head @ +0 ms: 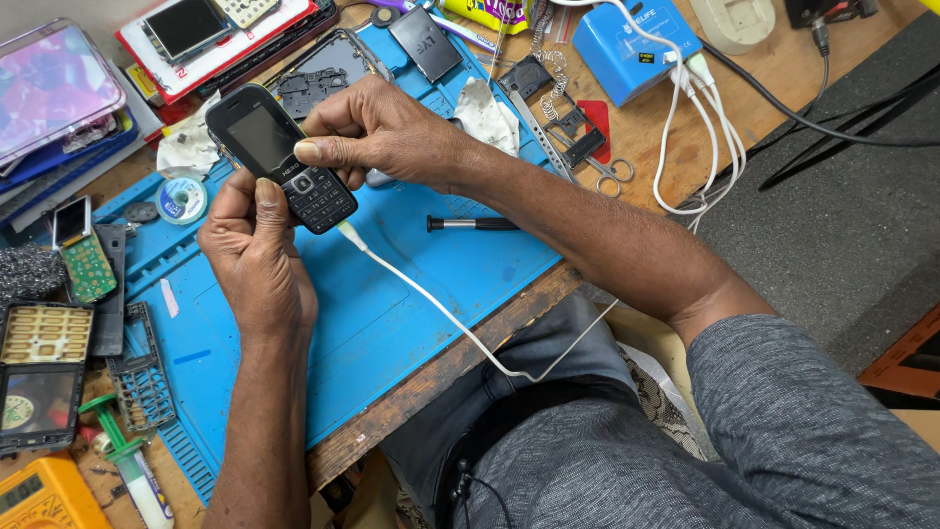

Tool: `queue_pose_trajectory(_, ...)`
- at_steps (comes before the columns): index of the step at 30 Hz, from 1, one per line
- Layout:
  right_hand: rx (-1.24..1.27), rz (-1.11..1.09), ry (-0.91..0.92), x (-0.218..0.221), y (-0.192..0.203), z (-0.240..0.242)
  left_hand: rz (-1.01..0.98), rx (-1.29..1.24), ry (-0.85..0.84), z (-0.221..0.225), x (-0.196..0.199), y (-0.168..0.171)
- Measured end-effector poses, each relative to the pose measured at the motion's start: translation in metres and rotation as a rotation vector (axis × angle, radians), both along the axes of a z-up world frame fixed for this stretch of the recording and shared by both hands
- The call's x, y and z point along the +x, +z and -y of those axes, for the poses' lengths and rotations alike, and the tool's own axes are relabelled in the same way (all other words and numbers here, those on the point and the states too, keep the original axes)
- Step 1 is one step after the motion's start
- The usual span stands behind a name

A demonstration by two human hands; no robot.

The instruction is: The person disassembles and reassembles a mobile phone using a screwdriver. They remove the back cover, battery, and internal screws, and later replace them while the phone is connected to a charging cable.

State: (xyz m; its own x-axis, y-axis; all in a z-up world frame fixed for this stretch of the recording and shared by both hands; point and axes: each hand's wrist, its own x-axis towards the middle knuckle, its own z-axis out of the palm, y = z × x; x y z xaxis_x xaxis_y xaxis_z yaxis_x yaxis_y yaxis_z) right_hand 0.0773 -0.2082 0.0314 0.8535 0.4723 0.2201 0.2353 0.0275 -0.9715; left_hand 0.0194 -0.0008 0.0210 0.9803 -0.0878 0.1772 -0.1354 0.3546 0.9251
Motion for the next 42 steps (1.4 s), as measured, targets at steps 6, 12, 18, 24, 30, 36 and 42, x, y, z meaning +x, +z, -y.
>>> queue_pose_trajectory(6, 0.016, -0.007, 0.004, 0.000, 0.000, 0.000, 0.004, 0.018, 0.003, 0.001, -0.001, 0.003)
queue_pose_trajectory(12, 0.010, -0.019, 0.003, 0.000, 0.001, -0.001, 0.005, -0.001, -0.001, 0.000, -0.001, -0.002)
queue_pose_trajectory(18, -0.055, 0.008, 0.012, -0.004, 0.004, -0.001, 0.064, 0.080, 0.087, -0.002, 0.013, -0.024)
queue_pose_trajectory(24, -0.022, -0.068, -0.008, -0.009, 0.010, -0.003, 0.062, 0.009, 0.018, -0.001, 0.007, -0.012)
queue_pose_trajectory(30, 0.044, -0.090, 0.021, -0.010, 0.009, -0.003, 0.070, -0.009, 0.010, -0.003, 0.008, -0.015)
queue_pose_trajectory(36, 0.038, -0.077, 0.017, -0.010, 0.007, -0.003, 0.083, 0.020, 0.039, -0.001, 0.010, -0.021)
queue_pose_trajectory(42, 0.039, -0.060, 0.018, -0.009, 0.005, -0.003, 0.062, 0.033, 0.059, -0.001, 0.011, -0.023)
